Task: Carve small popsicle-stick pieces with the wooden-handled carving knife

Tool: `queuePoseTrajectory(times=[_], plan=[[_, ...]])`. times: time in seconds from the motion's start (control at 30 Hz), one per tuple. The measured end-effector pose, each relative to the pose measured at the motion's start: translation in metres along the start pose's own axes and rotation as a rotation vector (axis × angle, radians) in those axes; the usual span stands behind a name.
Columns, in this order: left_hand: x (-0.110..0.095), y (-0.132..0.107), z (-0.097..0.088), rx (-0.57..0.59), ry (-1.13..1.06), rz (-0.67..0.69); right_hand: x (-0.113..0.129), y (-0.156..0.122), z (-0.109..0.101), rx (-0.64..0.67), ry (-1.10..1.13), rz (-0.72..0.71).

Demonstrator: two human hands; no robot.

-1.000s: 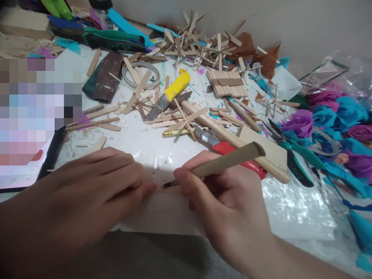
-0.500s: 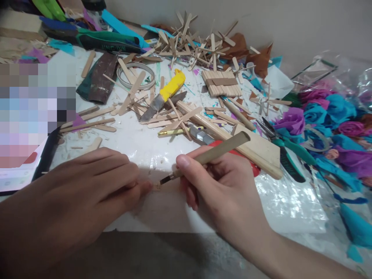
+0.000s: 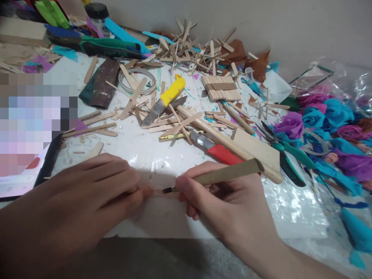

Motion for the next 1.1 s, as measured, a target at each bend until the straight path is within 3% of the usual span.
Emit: queuePoseTrajectory(times=[0.1,0.23,0.4,0.57,0.8,0.97,1.03,1.1], plan=[[-0.001,0.000,-0.001,-0.008,0.013,0.001,-0.001,-0.002,-0.005,-0.057,-0.032,0.082],[-0.002,0.002,-0.004,0.003,0.054,0.008,0.002,-0.002,-0.013,-0.068,0.117,0.097],[0.002,0.003,-0.002,0.014,0.174,0.030,0.004,0.001,-0.019,0.108,0.215,0.158],[0.011,0.000,0.001,-0.005,0.152,-0.004,0.002,0.009,-0.029,0.156,0.044,0.195],[0.010,-0.001,0.002,-0.031,0.108,-0.013,0.002,0.014,-0.035,0.020,-0.116,0.242],[0.011,-0.001,0.003,-0.025,0.115,-0.014,-0.006,0.019,-0.040,0.083,-0.243,0.230],[0.011,-0.001,0.001,-0.033,0.113,-0.017,-0.013,0.023,-0.045,0.115,-0.319,0.188],[0.010,-0.001,0.000,-0.048,0.108,-0.018,-0.015,0.025,-0.050,0.129,-0.431,0.039]])
Point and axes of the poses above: each hand's wrist, its own y-axis towards the middle knuckle, its own z-axis out of the palm, x = y × z, the point moved 7 cm from there along y, towards the middle knuckle, and after that the axes turned 6 degrees about z, right-handed, at the moved point
